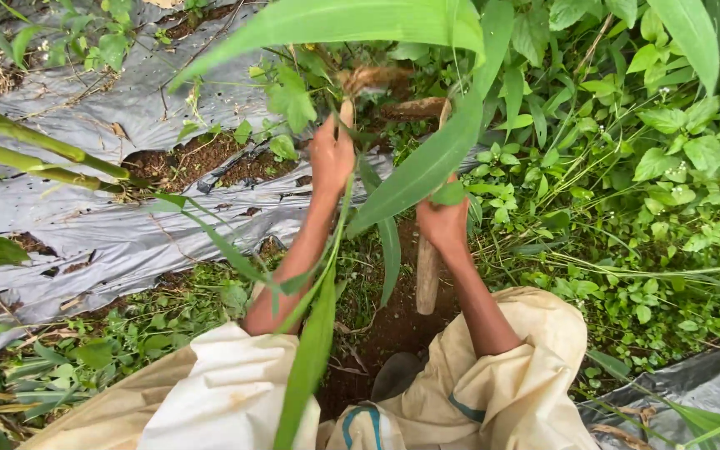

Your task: The person uses a hand hoe to loosen soil and remove weeds from a garden bed. They pull weeds by hand and clear the area around plants, working along a row covered with plastic mulch.

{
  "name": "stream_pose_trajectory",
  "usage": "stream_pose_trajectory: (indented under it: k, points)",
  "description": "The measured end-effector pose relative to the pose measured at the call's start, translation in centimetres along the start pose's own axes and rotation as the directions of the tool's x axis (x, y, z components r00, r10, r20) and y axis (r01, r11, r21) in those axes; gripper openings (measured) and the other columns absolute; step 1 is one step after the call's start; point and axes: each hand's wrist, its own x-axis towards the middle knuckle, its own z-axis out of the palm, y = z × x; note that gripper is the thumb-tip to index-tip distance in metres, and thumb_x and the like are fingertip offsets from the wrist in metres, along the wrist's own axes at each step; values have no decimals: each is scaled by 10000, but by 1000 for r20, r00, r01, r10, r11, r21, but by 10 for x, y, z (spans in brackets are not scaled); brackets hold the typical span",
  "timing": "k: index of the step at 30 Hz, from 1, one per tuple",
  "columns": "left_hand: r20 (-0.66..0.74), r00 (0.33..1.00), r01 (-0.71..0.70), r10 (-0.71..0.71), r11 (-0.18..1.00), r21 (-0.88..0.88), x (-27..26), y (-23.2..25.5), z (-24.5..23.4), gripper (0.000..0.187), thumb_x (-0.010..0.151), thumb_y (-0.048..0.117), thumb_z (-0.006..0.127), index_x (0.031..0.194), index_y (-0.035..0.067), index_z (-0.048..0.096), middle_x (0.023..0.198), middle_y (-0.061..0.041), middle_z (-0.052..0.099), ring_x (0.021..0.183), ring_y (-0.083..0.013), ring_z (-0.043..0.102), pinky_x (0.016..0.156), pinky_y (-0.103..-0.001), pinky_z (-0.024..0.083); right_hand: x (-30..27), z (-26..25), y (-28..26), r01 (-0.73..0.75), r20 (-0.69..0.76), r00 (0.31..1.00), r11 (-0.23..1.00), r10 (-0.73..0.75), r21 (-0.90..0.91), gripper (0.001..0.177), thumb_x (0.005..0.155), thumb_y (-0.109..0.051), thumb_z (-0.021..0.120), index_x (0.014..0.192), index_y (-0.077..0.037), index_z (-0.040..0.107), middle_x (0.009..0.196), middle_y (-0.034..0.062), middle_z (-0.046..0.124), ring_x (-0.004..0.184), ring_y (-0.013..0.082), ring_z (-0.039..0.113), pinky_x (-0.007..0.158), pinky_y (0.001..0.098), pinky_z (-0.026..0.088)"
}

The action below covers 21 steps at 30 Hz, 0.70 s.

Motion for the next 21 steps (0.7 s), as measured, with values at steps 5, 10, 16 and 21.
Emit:
stream_pose_trajectory:
  k: [5,10,16,21]
  points:
    - [56,971,239,-232,953,-186,-96,-6,2,209,1033,175,545,1121,26,662,836,-102,650,704,-186,562,712,-336,491,-17,-6,15,-27,-11,1000,998,27,53,178,956,-209,685,947,-31,692,612,98,651,424,186,601,400,353,566]
    - [113,927,373,-357,907,-197,-145,-43,5,216,960,206,664,1163,144,709,1049,-107,720,969,-231,651,964,-454,496,-38,17,22,-116,-16,993,977,120,178,170,818,-84,737,913,5,627,582,146,628,395,195,605,385,349,581]
    - [-34,927,366,-372,922,-127,-152,-47,-29,306,1030,340,635,1244,124,667,1005,-95,692,913,-237,632,925,-439,507,-50,27,7,-201,-10,978,950,210,238,299,798,-170,800,919,-37,563,651,67,591,413,127,571,391,286,567]
    - [-163,926,324,-340,938,-121,-141,-49,-100,232,1084,249,558,1238,110,661,853,-30,569,831,-151,588,804,-298,520,-56,29,-24,-174,-33,982,959,186,222,295,782,-174,798,902,-49,559,638,55,570,396,115,554,384,276,547]
